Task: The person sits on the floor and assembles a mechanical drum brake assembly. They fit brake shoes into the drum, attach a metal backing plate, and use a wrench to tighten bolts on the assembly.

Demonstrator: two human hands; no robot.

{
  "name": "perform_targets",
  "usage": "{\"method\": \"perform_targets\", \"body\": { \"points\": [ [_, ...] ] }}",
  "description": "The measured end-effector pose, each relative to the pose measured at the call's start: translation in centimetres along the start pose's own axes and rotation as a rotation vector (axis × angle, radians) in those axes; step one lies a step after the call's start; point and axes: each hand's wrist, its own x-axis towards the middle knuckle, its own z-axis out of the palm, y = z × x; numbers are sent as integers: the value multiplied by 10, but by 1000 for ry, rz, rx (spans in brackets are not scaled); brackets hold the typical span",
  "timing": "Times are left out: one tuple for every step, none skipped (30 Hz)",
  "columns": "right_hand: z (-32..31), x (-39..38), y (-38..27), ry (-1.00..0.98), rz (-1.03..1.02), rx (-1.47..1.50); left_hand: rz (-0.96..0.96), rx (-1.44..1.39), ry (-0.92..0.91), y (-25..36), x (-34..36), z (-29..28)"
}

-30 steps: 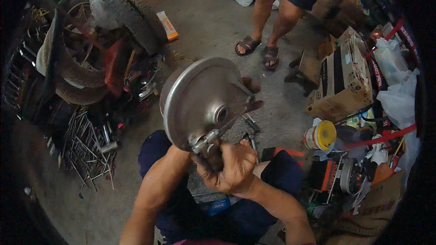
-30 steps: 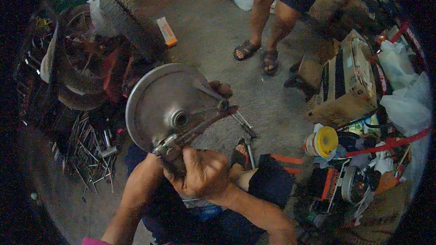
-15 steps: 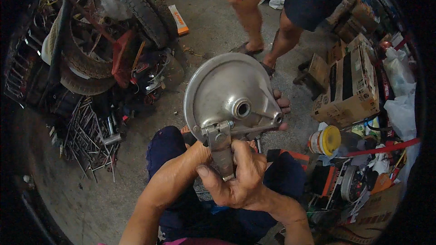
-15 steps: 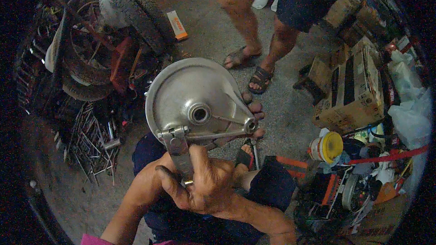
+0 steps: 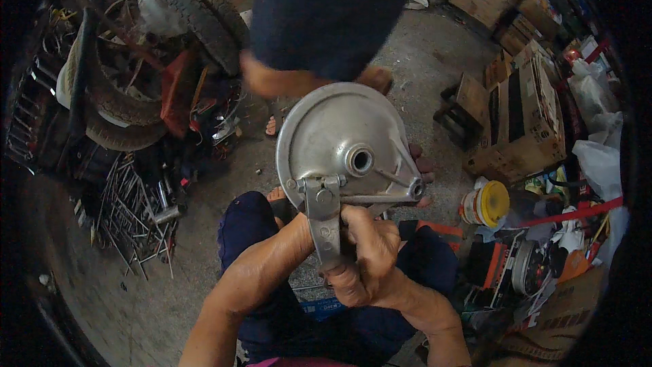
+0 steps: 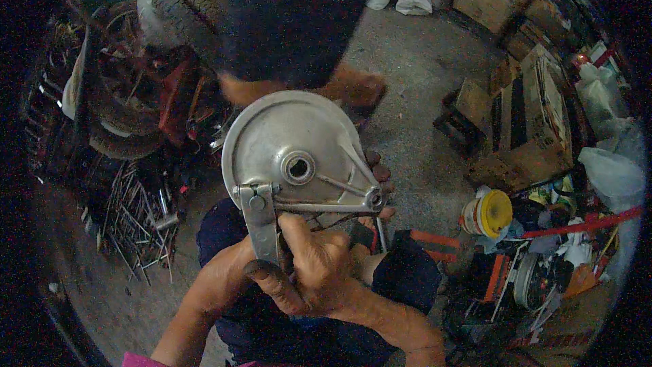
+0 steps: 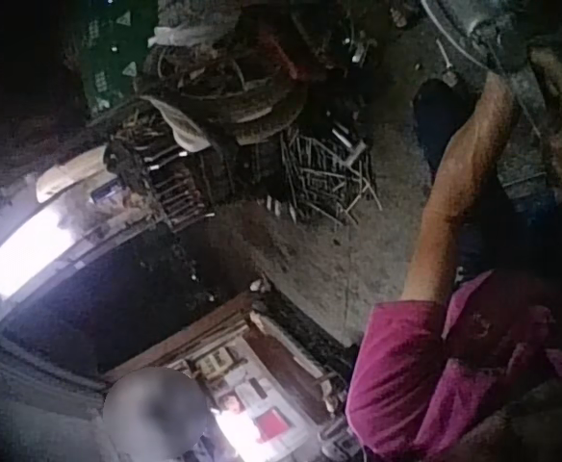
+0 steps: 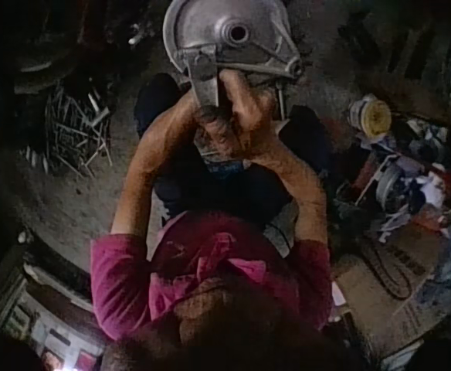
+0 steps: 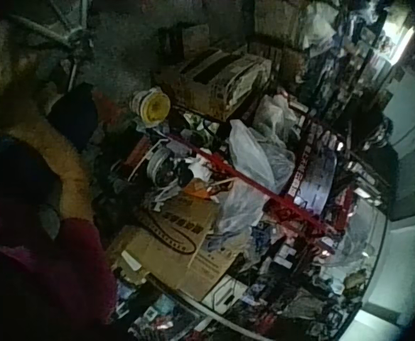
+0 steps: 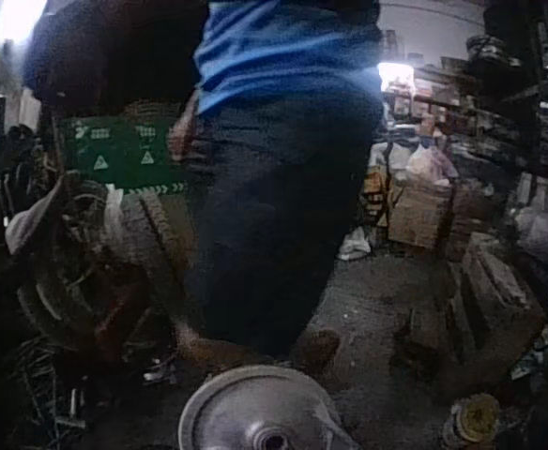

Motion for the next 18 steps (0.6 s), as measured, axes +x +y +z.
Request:
{"method": "perform_targets", "body": {
  "points": [
    [1, 0, 0, 7, -16, -7, 4, 4, 2, 1, -1, 2],
    [0, 1, 1, 17, -25, -21, 2, 3, 10, 1, 0, 1],
    [1, 1, 2, 27, -23, -5, 3, 1, 12, 2, -1, 1],
    [3, 2, 2, 37, -21, 11, 4, -3, 21, 1, -1, 0],
    [2, 2, 2, 52, -20, 27, 5, 1, 27, 1, -1, 1],
    [2, 0, 4, 46, -34, 9, 3, -1, 40, 1, -1, 2],
    [1, -2, 7, 40, -48, -10, 6, 3, 50, -1, -1, 2],
    [-1, -4, 8, 33, -61, -31, 5, 7, 57, 0, -1, 4],
    [-3, -6, 8, 12, -34, -33, 12, 14, 70, 0, -1, 5],
    [-7, -7, 6, -9, -6, -37, 14, 15, 87, 0, 0, 6],
    [-6, -7, 4, -37, 15, -27, 30, 37, 106, 3, -2, 12],
    [-6, -6, 5, -25, 4, 9, 40, 49, 133, 4, -4, 17],
    [-5, -4, 9, -12, -6, 43, 54, 67, 154, 5, -5, 22],
    [-5, -3, 11, -3, -15, 74, 67, 75, 181, 8, -6, 26],
    [-8, -1, 9, -7, 14, 26, 82, 87, 198, 10, -5, 29],
    [-13, 0, 6, -10, 44, -22, 104, 90, 221, 13, -5, 31],
    [-18, 2, 4, -14, 69, -62, 128, 99, 247, 17, -6, 35],
    [-24, 4, 4, -53, 139, -50, 148, 105, 275, 21, -7, 36]
  ]
}}
